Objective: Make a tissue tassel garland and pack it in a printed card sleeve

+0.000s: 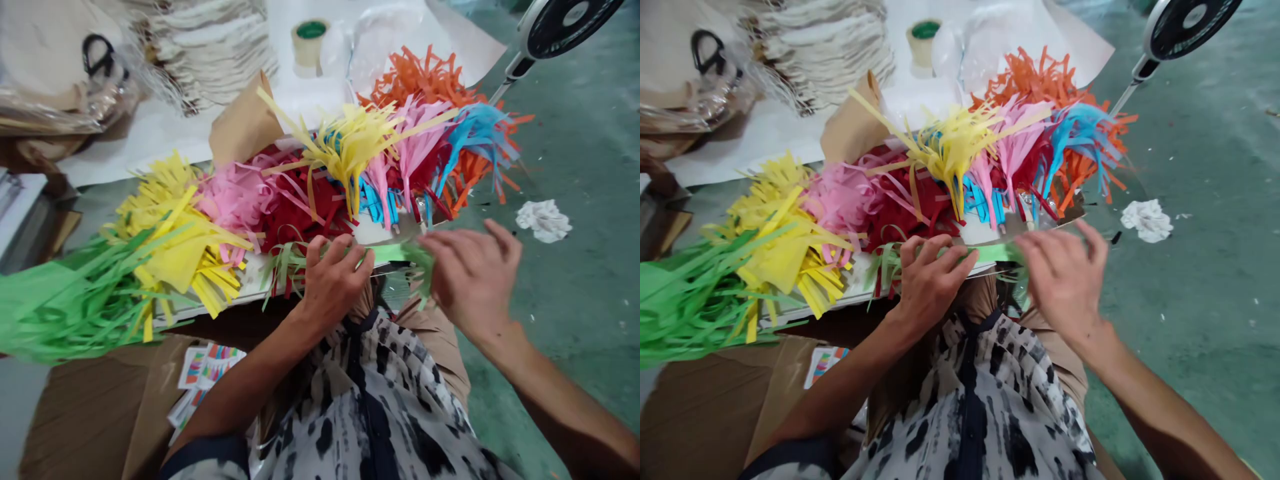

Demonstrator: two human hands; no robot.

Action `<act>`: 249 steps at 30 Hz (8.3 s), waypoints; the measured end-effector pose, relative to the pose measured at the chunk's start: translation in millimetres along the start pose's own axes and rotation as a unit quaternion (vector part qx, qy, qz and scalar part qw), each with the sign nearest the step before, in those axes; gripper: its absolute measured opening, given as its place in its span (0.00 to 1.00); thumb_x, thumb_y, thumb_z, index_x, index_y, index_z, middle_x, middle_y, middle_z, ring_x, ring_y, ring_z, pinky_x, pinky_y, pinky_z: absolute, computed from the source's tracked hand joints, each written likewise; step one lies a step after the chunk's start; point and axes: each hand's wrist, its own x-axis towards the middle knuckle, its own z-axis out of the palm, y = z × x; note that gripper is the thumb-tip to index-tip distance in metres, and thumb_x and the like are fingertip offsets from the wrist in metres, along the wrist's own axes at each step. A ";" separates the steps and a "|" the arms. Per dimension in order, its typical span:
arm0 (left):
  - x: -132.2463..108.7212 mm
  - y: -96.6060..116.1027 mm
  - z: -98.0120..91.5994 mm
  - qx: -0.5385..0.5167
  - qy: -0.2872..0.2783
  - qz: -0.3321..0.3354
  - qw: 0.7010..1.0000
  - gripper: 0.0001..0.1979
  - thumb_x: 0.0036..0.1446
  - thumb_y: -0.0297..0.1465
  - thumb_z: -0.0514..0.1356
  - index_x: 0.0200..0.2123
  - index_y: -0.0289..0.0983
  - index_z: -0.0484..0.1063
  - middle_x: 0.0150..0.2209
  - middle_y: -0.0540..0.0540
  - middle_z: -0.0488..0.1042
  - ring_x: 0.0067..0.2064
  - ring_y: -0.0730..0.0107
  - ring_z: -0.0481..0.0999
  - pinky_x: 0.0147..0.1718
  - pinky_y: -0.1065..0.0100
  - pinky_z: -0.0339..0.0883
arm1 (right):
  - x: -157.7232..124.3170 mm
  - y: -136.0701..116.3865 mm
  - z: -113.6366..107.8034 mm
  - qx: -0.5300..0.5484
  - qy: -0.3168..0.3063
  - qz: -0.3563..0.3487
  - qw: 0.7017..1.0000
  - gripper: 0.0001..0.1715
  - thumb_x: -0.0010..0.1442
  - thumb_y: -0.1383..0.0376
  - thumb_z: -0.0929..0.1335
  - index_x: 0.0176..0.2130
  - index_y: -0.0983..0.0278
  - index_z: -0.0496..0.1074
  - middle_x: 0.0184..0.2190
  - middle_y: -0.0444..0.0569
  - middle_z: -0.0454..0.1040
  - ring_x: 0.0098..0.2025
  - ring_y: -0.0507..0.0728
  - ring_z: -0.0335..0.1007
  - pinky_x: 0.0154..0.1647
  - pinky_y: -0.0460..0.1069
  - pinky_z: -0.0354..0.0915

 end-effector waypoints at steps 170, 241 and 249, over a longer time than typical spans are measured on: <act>-51.9 -9.9 -17.6 0.032 0.058 -0.034 0.997 0.19 0.65 0.23 0.64 0.54 0.48 0.81 0.50 0.52 0.86 0.56 0.56 0.79 0.78 0.38 0.30 | -11.0 -15.0 22.8 0.089 -0.047 -0.083 0.991 0.26 0.66 0.69 0.71 0.62 0.53 0.75 0.54 0.43 0.84 0.64 0.68 0.71 0.77 0.75 0.36; -8.7 35.1 -61.8 -0.717 -0.133 -0.390 0.563 0.15 0.50 0.41 0.78 0.33 0.37 0.85 0.31 0.46 0.83 0.29 0.72 0.78 0.32 0.70 0.72 | 11.4 -38.9 -47.3 0.250 0.097 0.028 0.963 0.15 0.66 0.66 0.74 0.49 0.48 0.82 0.41 0.40 0.86 0.46 0.61 0.80 0.61 0.65 0.66; 14.3 33.5 -51.2 -0.697 -0.039 -0.350 0.625 0.12 0.51 0.39 0.78 0.31 0.38 0.84 0.35 0.49 0.82 0.34 0.75 0.77 0.35 0.73 0.70 | 31.8 -45.9 -30.6 0.595 0.031 0.258 0.760 0.03 0.61 0.63 0.77 0.33 0.55 0.84 0.41 0.44 0.84 0.44 0.59 0.81 0.48 0.56 0.74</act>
